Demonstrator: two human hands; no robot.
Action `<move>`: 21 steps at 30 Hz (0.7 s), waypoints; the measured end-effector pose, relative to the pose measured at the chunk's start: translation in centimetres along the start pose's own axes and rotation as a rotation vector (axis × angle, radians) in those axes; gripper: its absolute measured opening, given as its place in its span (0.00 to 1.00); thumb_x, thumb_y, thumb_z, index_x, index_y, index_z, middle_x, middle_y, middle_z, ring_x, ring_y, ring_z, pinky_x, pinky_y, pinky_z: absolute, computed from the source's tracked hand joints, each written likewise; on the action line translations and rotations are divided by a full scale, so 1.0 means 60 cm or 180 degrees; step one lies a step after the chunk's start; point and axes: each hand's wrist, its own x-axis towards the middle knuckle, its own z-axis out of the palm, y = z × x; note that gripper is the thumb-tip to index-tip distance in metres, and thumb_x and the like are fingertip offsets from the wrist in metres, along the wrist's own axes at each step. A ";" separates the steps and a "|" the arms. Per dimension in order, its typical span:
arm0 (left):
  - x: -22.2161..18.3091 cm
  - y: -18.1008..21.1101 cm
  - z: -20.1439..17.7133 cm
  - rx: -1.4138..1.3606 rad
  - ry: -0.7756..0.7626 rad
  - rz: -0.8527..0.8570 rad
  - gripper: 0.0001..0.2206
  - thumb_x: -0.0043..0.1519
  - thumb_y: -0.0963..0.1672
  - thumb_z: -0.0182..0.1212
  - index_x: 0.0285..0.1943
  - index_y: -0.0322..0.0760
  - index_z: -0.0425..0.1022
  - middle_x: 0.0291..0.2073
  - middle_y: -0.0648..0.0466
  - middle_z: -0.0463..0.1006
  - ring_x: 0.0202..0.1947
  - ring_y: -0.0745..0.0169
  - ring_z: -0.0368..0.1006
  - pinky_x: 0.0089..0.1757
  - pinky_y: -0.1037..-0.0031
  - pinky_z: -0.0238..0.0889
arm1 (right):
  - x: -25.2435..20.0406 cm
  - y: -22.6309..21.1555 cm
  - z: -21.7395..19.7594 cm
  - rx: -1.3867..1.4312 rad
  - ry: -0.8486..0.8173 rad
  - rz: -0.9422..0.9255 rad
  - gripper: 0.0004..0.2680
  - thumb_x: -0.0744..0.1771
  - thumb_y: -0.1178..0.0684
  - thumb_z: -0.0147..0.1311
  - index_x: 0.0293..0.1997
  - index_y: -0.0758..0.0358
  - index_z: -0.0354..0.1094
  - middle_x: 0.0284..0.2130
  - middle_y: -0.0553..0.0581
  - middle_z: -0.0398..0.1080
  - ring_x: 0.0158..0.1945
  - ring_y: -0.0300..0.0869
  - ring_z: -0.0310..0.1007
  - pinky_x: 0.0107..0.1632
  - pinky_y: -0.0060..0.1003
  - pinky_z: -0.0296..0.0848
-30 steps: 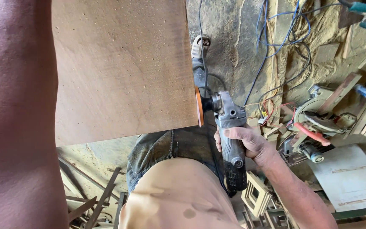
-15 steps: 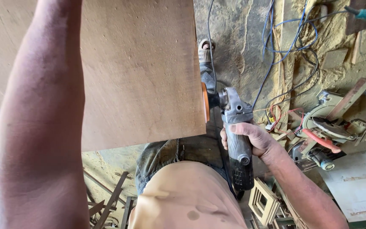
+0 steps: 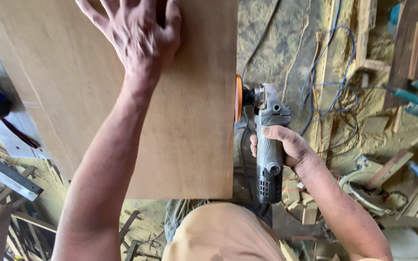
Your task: Mark a wooden board and sand its edge using an angle grinder
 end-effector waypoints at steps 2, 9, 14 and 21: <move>0.003 0.008 -0.007 0.0167 -0.0237 -0.0165 0.20 0.67 0.51 0.67 0.67 0.49 0.75 0.63 0.44 0.70 0.66 0.28 0.48 0.57 0.20 0.31 | 0.015 -0.043 0.015 -0.0040 0.0044 -0.0012 0.16 0.58 0.47 0.63 0.43 0.64 0.65 0.33 0.63 0.73 0.30 0.54 0.75 0.29 0.46 0.75; -0.004 0.015 -0.011 0.0341 -0.0641 -0.0480 0.31 0.66 0.55 0.70 0.78 0.59 0.65 0.77 0.54 0.56 0.76 0.36 0.41 0.63 0.19 0.34 | 0.077 -0.166 0.035 -0.0154 -0.0200 -0.0137 0.14 0.59 0.46 0.61 0.40 0.64 0.68 0.33 0.64 0.76 0.29 0.55 0.77 0.28 0.45 0.74; -0.003 0.018 -0.012 0.0263 -0.0615 -0.0495 0.29 0.65 0.54 0.67 0.77 0.56 0.68 0.77 0.53 0.56 0.76 0.34 0.40 0.62 0.18 0.33 | 0.108 -0.228 0.040 -0.0124 -0.0084 -0.0178 0.14 0.60 0.47 0.61 0.42 0.62 0.66 0.33 0.66 0.76 0.32 0.57 0.77 0.35 0.50 0.78; -0.004 0.021 -0.011 0.0296 -0.0524 -0.0478 0.29 0.63 0.55 0.67 0.75 0.56 0.71 0.75 0.54 0.59 0.75 0.34 0.44 0.61 0.19 0.34 | 0.122 -0.300 0.069 -0.0267 -0.0236 -0.0379 0.16 0.60 0.48 0.61 0.49 0.60 0.64 0.33 0.65 0.76 0.31 0.57 0.77 0.36 0.52 0.78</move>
